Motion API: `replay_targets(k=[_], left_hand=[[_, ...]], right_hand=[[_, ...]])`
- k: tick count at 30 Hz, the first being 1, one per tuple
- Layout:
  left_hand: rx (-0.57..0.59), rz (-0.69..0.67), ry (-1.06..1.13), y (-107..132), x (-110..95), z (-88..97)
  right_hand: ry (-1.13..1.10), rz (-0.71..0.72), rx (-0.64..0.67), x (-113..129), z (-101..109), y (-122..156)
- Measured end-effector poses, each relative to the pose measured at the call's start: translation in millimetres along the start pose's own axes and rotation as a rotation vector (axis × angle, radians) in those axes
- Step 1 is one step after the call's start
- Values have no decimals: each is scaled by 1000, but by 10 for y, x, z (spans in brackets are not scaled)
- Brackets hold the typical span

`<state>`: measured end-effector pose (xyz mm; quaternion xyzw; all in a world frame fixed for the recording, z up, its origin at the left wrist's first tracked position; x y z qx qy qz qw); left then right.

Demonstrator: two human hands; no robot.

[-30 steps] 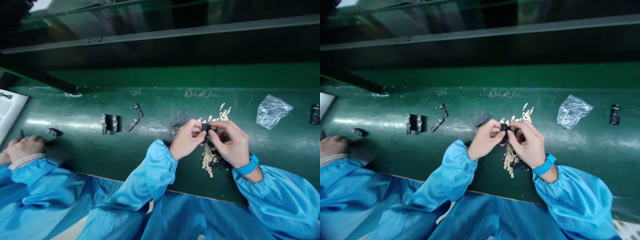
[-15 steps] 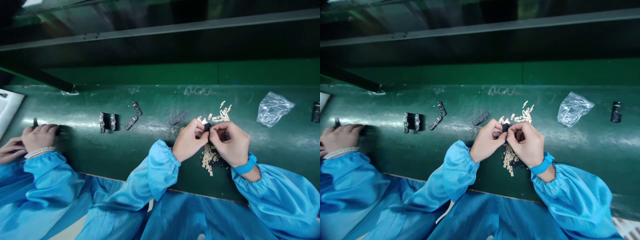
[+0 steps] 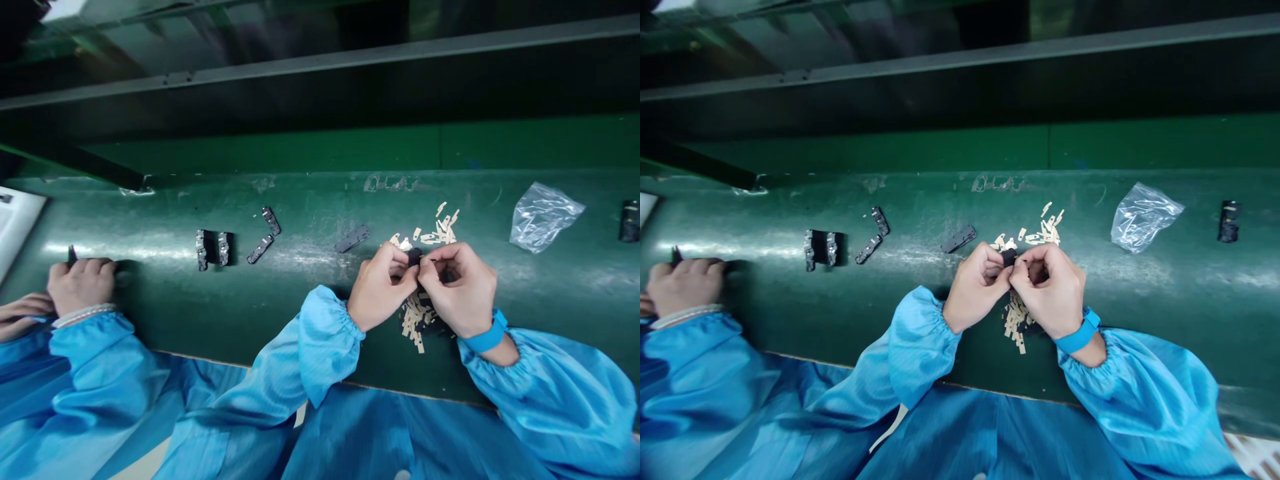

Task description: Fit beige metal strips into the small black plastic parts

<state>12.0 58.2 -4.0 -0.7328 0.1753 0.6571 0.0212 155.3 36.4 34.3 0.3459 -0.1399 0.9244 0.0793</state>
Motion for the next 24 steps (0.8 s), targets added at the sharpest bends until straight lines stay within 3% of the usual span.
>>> replay_targets(k=[7,14,20,24], left_hand=[[-22,-26,-59,49,-47,-10],[-34,-131,-187,14,-122,75],[-16,-412,-482,46,-244,95],[-5,-540,-711,85,-287,51]], right_hand=[[13,23,-28,54,36,10],[-20,29,60,48,28,-41],[-65,-64,132,-78,-44,-26],[48,-1,105,-54,-51,-36]])
Point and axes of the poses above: each hand's wrist, its own y-axis away from the middle knuckle, its own z-axis out of the back of the hand, x = y × z, the point moved 7 cm from there along -y, towards the middle knuckle, and after that the axes turned 12 degrees about y, right-handed, at the moved point
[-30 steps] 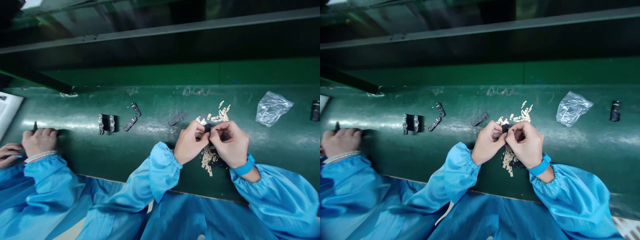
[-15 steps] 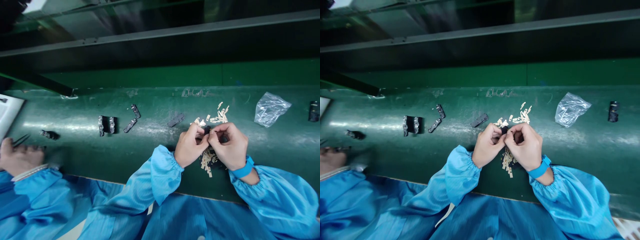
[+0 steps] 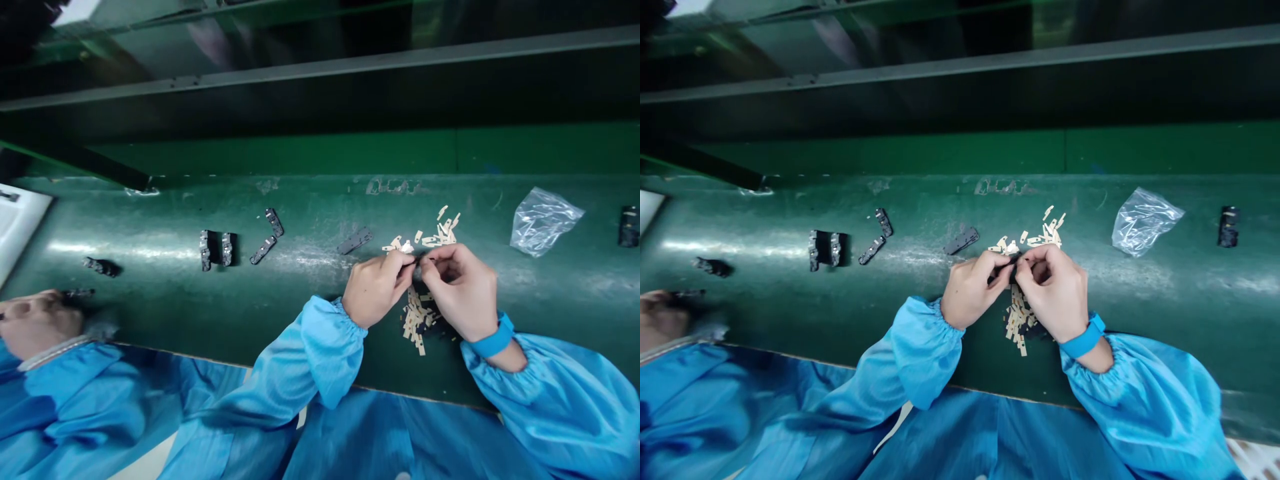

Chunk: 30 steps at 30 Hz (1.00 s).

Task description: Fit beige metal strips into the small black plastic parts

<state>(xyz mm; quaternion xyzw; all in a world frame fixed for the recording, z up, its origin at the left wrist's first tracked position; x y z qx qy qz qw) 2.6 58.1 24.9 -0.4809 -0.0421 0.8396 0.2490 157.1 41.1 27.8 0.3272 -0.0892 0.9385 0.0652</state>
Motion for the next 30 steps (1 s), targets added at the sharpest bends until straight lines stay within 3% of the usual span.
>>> replay_targets(k=[2,5,8,11,17,27,30], left_hand=[[4,70,34,-7,42,-9],[-12,297,338,-14,178,-38],[9,504,692,-10,261,-119],[34,620,868,-3,272,-171],[32,635,903,15,261,-189],[31,506,672,-2,229,-130],[39,540,705,12,241,-165]], right_hand=[[73,56,-66,36,52,-12],[-4,100,-93,39,114,-37],[-186,87,32,-4,70,-65],[-284,52,143,-30,0,-64],[-269,28,132,-36,-17,-38],[-267,-37,97,-52,10,-55],[-262,-51,96,-56,-5,-57]])
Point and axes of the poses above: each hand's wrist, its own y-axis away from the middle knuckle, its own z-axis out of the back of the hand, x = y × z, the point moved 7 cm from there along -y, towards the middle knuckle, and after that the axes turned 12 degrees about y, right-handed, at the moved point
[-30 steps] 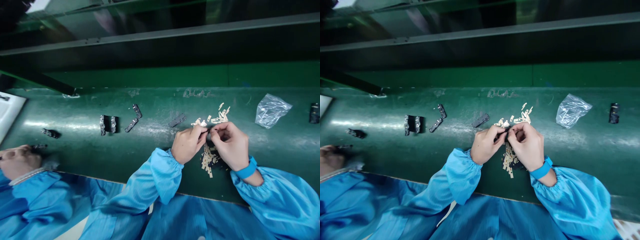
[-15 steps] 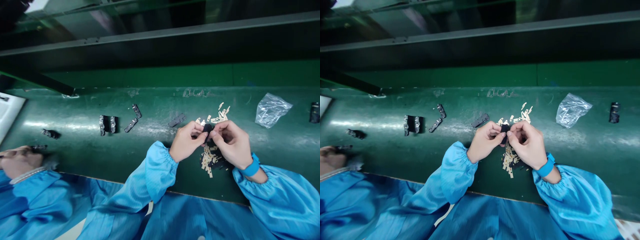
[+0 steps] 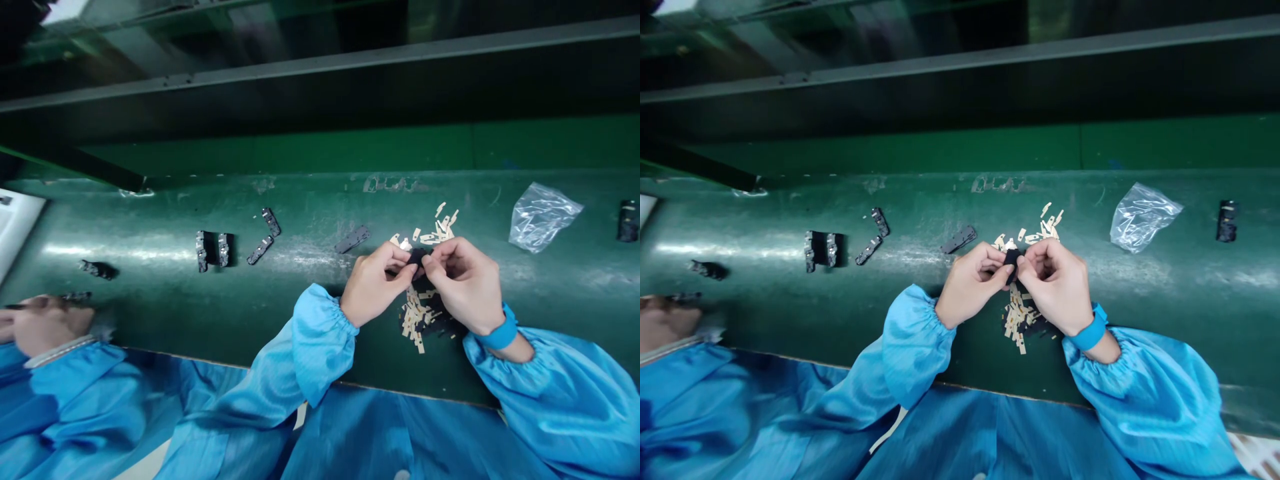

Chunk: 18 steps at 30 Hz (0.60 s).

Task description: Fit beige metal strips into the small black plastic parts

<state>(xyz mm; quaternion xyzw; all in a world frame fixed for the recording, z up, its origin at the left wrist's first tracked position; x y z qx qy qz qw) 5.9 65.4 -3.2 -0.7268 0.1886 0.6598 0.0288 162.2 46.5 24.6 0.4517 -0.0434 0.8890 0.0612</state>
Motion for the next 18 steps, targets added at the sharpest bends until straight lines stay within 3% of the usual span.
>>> replay_targets(k=[3,12,18], left_hand=[[4,39,35,-1,37,-11],[-16,-86,-133,22,-73,8],[13,-65,-133,22,-53,29]], right_hand=[[29,23,10,11,-20,-3],[83,53,-16,46,17,8],[44,32,25,8,16,-14]])
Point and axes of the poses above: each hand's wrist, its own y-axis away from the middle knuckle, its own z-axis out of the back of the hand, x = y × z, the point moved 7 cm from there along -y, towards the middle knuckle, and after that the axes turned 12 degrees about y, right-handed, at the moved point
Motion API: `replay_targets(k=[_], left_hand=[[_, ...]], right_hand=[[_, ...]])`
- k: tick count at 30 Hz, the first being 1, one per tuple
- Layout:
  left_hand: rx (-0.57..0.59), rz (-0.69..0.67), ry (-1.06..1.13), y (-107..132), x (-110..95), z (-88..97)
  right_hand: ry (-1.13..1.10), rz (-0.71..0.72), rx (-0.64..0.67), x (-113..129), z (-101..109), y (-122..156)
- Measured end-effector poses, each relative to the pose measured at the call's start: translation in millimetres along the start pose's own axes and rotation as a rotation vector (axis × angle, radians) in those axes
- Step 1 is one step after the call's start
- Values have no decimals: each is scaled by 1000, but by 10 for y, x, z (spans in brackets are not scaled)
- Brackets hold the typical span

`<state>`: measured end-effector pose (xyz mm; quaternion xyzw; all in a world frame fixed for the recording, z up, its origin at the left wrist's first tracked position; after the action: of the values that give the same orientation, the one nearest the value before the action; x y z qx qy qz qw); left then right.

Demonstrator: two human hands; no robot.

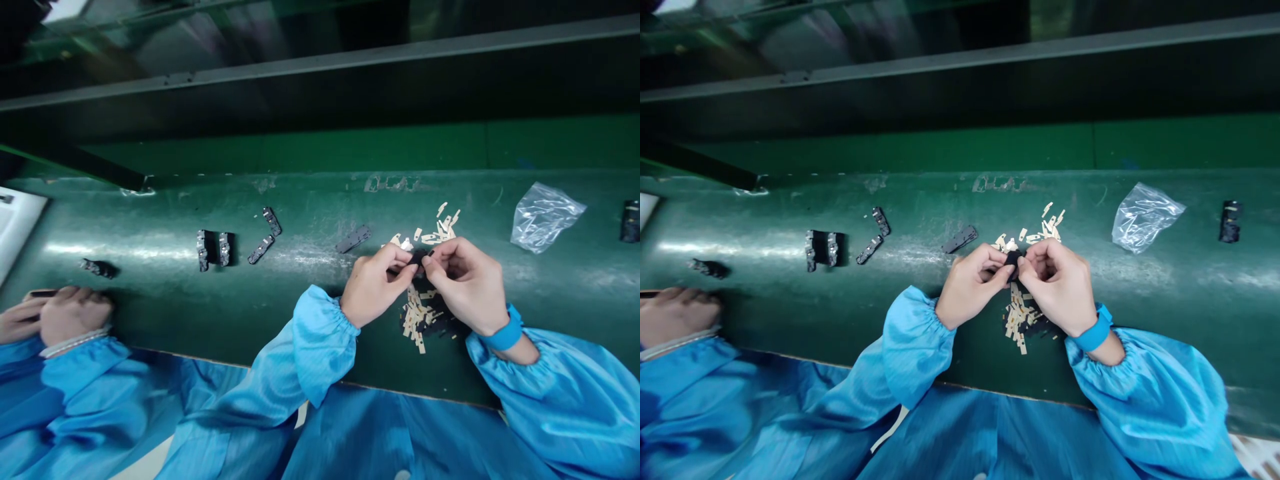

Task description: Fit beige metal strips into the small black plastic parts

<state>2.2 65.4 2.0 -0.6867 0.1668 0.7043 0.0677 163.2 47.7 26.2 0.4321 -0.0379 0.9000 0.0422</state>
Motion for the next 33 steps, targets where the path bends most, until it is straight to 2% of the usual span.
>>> replay_targets(k=[7,13,20,25,29,33], left_hand=[[93,177,290,-19,42,-58],[171,254,456,-23,44,-63],[350,412,661,15,58,-120],[331,469,799,26,111,-139],[327,459,798,30,118,-151],[341,451,788,36,100,-163]], right_hand=[[-155,-36,155,-48,5,-51],[-284,-95,242,-42,0,-87],[-546,-205,364,-101,-113,-66],[-649,-162,391,-99,-169,3],[-633,-123,366,-42,-147,14],[-607,-145,362,-39,-153,22]])
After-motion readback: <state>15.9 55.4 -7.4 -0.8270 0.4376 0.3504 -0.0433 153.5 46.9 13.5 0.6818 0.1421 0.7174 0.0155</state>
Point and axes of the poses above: each hand's wrist, its own y-axis away from the middle knuckle, its own z-axis out of the back of the hand, x = y × z, the point moved 7 cm from there along -y, towards the middle knuckle, and after that the axes turned 12 degrees about y, right-handed, at the moved point
